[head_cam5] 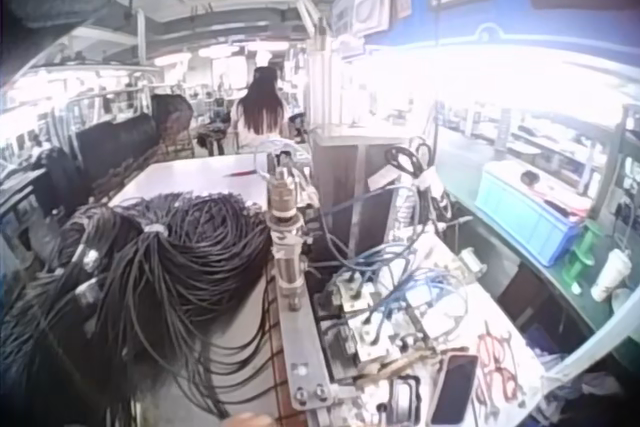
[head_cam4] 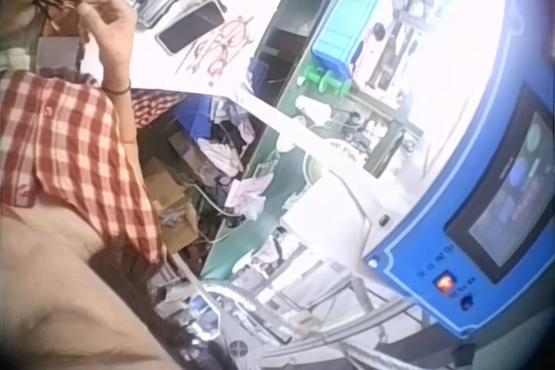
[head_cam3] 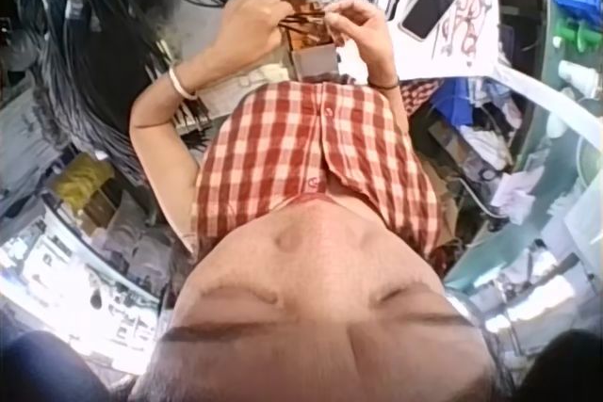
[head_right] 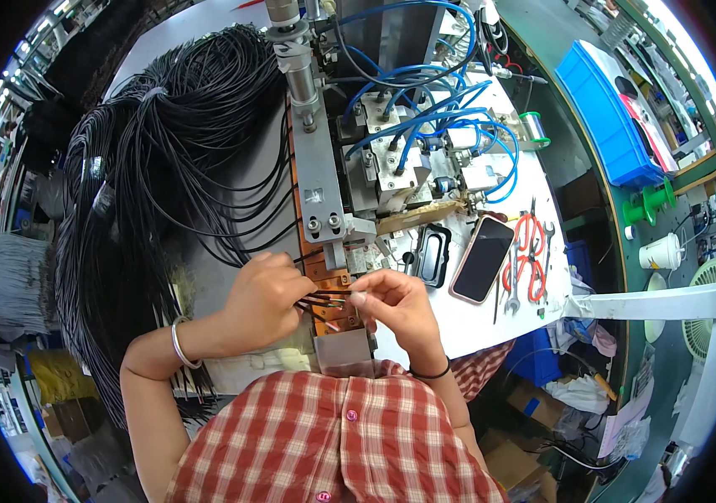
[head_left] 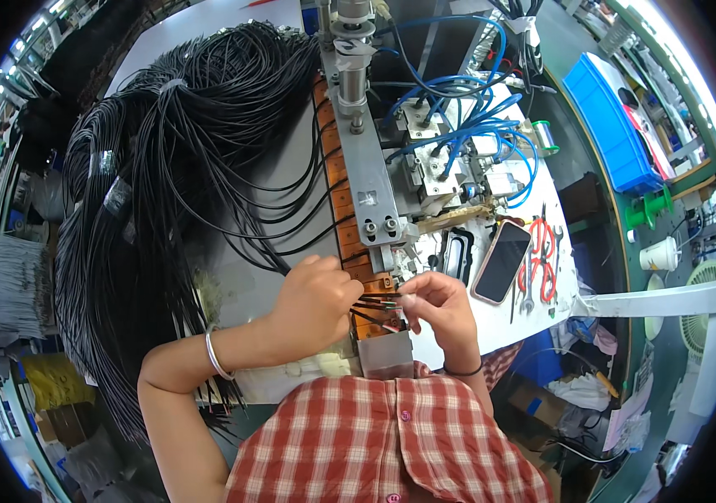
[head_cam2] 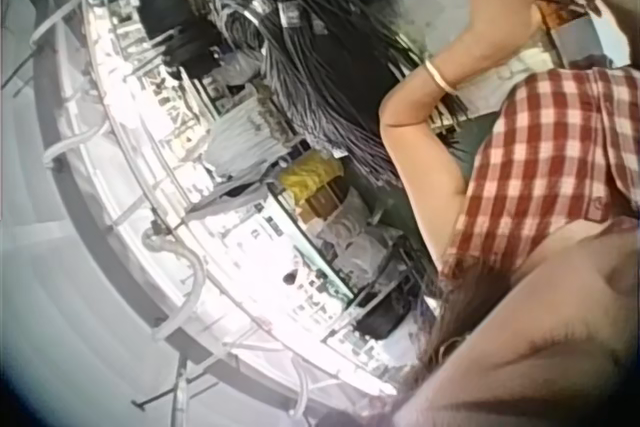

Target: The person inserts individual wire ends from a cable bundle into slots on a machine fixture by hand, then rearranges the cable bundles on the workbench.

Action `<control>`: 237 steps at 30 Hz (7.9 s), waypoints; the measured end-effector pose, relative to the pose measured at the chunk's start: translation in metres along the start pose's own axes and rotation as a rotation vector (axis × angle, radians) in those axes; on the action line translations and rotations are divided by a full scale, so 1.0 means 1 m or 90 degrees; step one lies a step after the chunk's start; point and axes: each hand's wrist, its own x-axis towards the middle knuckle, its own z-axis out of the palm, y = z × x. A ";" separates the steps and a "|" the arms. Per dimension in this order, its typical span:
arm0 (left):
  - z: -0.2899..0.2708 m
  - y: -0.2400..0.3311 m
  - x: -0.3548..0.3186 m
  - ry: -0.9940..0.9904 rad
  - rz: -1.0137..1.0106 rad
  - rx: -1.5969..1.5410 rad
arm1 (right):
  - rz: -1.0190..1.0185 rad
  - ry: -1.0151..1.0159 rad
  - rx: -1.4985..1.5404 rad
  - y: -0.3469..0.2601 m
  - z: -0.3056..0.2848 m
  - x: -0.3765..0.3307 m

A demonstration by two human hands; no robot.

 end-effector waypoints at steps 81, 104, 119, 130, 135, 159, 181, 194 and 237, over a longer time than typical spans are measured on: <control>0.002 0.002 0.001 -0.013 0.035 0.066 | -0.030 0.103 -0.228 0.006 -0.003 0.005; 0.005 0.005 0.000 -0.028 0.021 0.020 | -0.095 0.071 -0.226 0.005 -0.005 0.002; 0.006 0.003 0.000 -0.021 0.027 0.039 | 0.074 0.018 -0.110 0.009 -0.019 0.015; 0.007 0.003 -0.001 -0.048 0.032 0.075 | 0.061 0.038 -0.189 0.004 -0.015 0.013; 0.008 0.001 0.002 0.043 0.073 0.088 | 0.031 0.093 -0.225 0.011 -0.012 0.011; 0.003 0.001 0.003 0.030 0.055 -0.013 | -0.114 0.079 -0.145 0.003 0.003 -0.006; 0.015 0.001 -0.005 0.006 0.038 0.103 | 0.030 0.016 -0.162 0.012 -0.012 0.010; -0.041 -0.009 0.001 0.015 0.046 0.237 | 0.053 -0.006 -0.109 0.018 -0.022 0.013; -0.001 -0.011 0.003 0.075 0.196 0.130 | -0.205 0.189 -0.092 0.020 -0.005 0.003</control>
